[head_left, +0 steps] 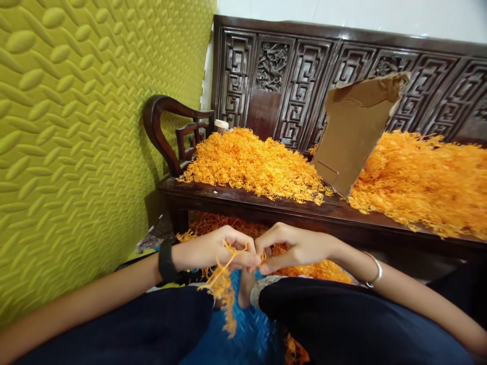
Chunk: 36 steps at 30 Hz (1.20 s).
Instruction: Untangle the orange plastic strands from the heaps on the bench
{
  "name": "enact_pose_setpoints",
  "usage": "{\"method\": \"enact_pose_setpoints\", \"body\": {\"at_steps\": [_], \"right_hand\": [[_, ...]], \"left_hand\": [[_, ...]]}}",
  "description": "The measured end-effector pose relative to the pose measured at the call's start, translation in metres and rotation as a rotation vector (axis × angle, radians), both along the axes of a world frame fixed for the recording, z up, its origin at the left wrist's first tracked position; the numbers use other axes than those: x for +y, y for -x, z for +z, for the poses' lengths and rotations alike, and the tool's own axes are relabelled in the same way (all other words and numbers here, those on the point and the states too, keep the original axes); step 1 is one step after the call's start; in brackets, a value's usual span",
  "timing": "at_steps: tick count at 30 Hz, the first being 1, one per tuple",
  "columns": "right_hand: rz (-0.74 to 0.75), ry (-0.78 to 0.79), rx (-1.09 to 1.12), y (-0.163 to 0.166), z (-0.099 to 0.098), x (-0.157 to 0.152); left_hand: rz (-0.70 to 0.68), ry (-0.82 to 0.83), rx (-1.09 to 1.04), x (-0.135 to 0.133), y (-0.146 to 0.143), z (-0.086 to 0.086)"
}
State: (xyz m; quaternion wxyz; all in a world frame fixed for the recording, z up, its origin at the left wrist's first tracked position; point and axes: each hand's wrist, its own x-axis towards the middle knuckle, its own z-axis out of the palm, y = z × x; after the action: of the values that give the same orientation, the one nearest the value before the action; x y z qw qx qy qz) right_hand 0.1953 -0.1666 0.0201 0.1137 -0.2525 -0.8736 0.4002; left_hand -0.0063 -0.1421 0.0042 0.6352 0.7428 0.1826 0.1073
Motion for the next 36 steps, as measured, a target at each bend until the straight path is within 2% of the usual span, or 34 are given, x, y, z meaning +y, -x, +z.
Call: {"method": "enact_pose_setpoints", "body": {"at_steps": [5, 9, 12, 16, 18, 19, 21, 24, 27, 29, 32, 35, 36], "right_hand": [[-0.027, 0.063, -0.005, -0.01, -0.009, 0.004], [0.011, 0.22, -0.074, -0.014, -0.015, 0.006], [0.019, 0.325, -0.133, -0.014, -0.01, 0.006], [0.104, 0.375, -0.274, -0.029, 0.0, 0.001], [0.091, 0.294, -0.365, -0.049, -0.001, 0.001], [0.012, 0.218, -0.373, -0.06, -0.003, 0.003], [-0.29, -0.014, -0.286, -0.084, -0.011, 0.012], [-0.785, -0.442, -0.137, -0.114, -0.028, 0.036], [-1.106, -0.785, -0.067, -0.137, -0.043, 0.064], [-1.195, -0.872, -0.079, -0.149, -0.051, 0.079], [-1.205, -0.876, -0.175, -0.157, -0.056, 0.093], [-1.173, -0.858, -0.122, -0.14, -0.046, 0.094], [-1.139, -0.8, -0.059, -0.127, -0.041, 0.091]], "left_hand": [[0.069, -0.004, 0.026, -0.001, -0.003, 0.0], [-0.028, -0.023, 0.04, -0.001, -0.006, -0.008], [-0.063, -0.063, 0.028, -0.004, -0.013, -0.01], [-0.074, -0.084, 0.048, -0.008, -0.008, 0.001], [0.026, -0.073, 0.035, -0.004, 0.004, 0.008], [0.131, -0.09, -0.012, -0.002, 0.012, 0.011], [0.327, -0.079, -0.171, 0.005, 0.025, 0.012], [0.425, 0.022, -0.322, 0.012, 0.031, 0.009], [0.495, 0.121, -0.365, 0.016, 0.025, 0.003], [0.518, 0.16, -0.406, 0.018, 0.021, 0.0], [0.5, 0.166, -0.46, 0.019, 0.02, 0.0], [0.483, 0.147, -0.491, 0.019, 0.019, 0.0], [0.478, 0.141, -0.5, 0.018, 0.018, 0.0]]}}
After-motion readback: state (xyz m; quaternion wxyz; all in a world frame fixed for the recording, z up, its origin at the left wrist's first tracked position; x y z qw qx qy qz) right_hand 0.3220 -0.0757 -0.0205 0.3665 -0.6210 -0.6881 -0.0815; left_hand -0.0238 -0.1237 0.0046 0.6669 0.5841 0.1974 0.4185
